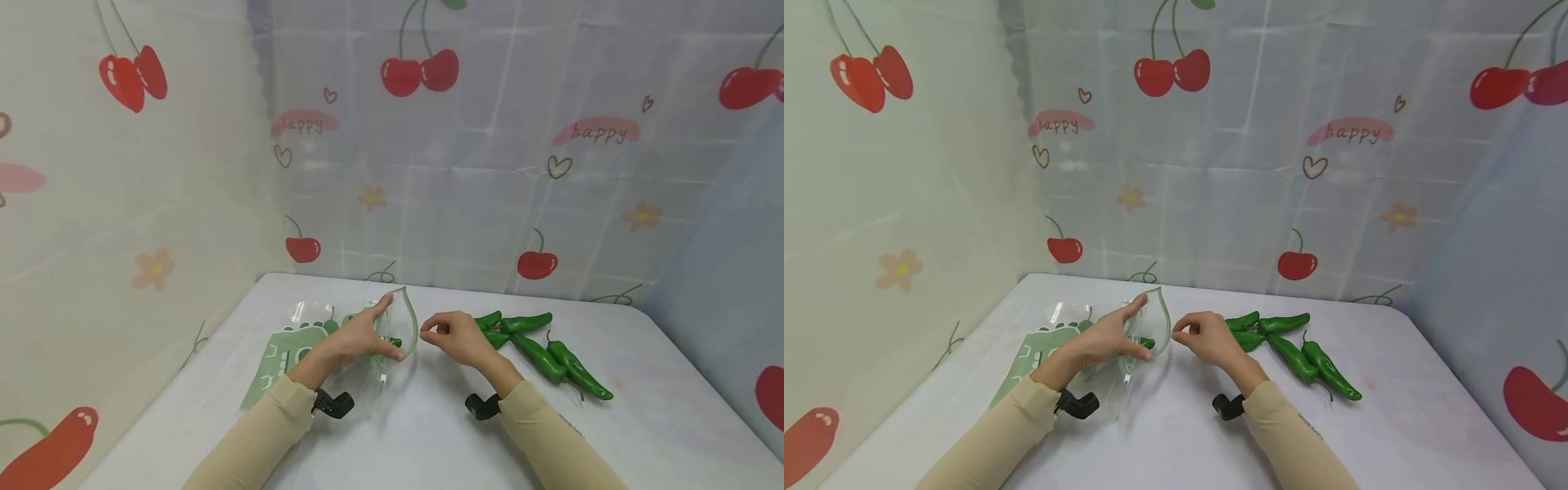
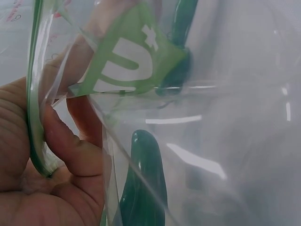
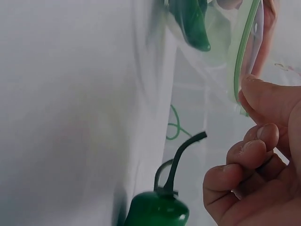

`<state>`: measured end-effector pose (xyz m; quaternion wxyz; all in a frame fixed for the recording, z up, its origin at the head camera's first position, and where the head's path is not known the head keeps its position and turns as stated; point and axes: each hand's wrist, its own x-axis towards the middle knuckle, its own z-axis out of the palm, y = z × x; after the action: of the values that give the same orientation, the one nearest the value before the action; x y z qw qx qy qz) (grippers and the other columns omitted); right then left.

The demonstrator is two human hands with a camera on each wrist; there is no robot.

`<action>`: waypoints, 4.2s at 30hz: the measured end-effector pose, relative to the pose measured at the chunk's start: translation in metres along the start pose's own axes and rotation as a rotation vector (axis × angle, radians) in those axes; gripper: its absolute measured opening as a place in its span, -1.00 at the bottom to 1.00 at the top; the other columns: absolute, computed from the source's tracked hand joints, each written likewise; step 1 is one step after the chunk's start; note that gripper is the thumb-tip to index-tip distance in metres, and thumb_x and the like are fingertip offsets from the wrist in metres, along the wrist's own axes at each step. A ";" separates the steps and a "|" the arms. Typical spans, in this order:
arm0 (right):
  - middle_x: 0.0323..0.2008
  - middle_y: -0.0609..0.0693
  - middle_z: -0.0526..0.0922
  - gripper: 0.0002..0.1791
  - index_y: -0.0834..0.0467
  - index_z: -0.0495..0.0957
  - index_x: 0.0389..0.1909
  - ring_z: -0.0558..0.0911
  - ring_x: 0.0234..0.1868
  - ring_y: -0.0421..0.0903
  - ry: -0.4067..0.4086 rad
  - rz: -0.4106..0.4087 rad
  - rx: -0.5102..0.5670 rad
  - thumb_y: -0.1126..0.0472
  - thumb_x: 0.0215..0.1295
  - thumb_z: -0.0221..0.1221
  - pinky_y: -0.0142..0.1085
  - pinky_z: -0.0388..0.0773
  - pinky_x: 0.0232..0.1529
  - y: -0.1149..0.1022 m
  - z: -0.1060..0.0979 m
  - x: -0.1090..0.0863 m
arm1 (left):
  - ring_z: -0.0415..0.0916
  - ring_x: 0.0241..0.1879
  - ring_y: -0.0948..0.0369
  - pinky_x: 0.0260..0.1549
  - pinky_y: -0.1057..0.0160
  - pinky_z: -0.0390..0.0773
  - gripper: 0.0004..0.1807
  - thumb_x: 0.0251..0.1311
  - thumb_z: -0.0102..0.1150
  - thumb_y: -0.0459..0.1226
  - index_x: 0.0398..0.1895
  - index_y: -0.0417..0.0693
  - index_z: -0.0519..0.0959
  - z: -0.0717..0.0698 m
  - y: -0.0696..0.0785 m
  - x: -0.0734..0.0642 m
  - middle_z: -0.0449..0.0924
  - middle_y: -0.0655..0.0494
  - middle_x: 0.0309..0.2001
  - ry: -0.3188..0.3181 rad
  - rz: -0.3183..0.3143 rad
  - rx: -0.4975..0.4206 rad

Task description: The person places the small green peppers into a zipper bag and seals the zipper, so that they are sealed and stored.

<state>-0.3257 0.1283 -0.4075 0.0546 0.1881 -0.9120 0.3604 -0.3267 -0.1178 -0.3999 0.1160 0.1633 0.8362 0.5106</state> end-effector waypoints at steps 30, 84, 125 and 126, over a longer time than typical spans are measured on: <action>-0.43 -0.06 0.53 -0.82 0.03 0.75 -0.11 0.45 -0.35 -0.11 0.047 0.116 -0.055 0.05 0.36 0.35 -0.29 0.39 -0.41 0.050 -0.056 -0.043 | -0.27 0.68 0.00 0.55 -0.22 0.02 0.45 -0.26 0.76 -0.18 0.68 0.36 -0.04 0.000 -0.002 0.001 -0.11 0.15 0.69 -0.008 0.011 0.001; -0.17 0.08 0.68 -0.63 0.22 0.67 0.08 0.54 -0.17 -0.05 0.175 0.240 -0.192 0.06 0.40 0.31 -0.29 0.47 -0.31 0.123 -0.130 -0.105 | -0.32 0.68 -0.01 0.56 -0.25 -0.08 0.41 -0.19 0.73 -0.27 0.69 0.30 -0.05 0.001 0.001 0.000 -0.14 0.12 0.69 -0.014 0.002 -0.049; 0.21 0.43 0.53 -0.36 0.33 0.44 0.31 0.59 0.14 0.36 0.006 0.318 -0.128 0.04 0.38 0.33 0.16 0.61 0.10 0.163 -0.143 -0.118 | -0.33 0.68 -0.02 0.55 -0.22 0.00 0.42 -0.23 0.75 -0.23 0.69 0.30 -0.03 -0.001 0.002 -0.002 -0.12 0.13 0.69 -0.028 0.021 -0.064; 0.21 0.43 0.53 -0.36 0.33 0.43 0.31 0.59 0.13 0.36 0.003 0.317 -0.131 0.04 0.37 0.34 0.17 0.60 0.10 0.163 -0.143 -0.118 | -0.33 0.68 -0.01 0.55 -0.22 0.01 0.42 -0.23 0.75 -0.23 0.69 0.30 -0.03 -0.001 0.002 -0.002 -0.12 0.13 0.69 -0.028 0.022 -0.064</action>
<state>-0.2845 0.3704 -0.4341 0.0104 0.0373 -0.9517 0.3045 -0.3253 -0.1187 -0.3974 0.1274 0.1757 0.8159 0.5359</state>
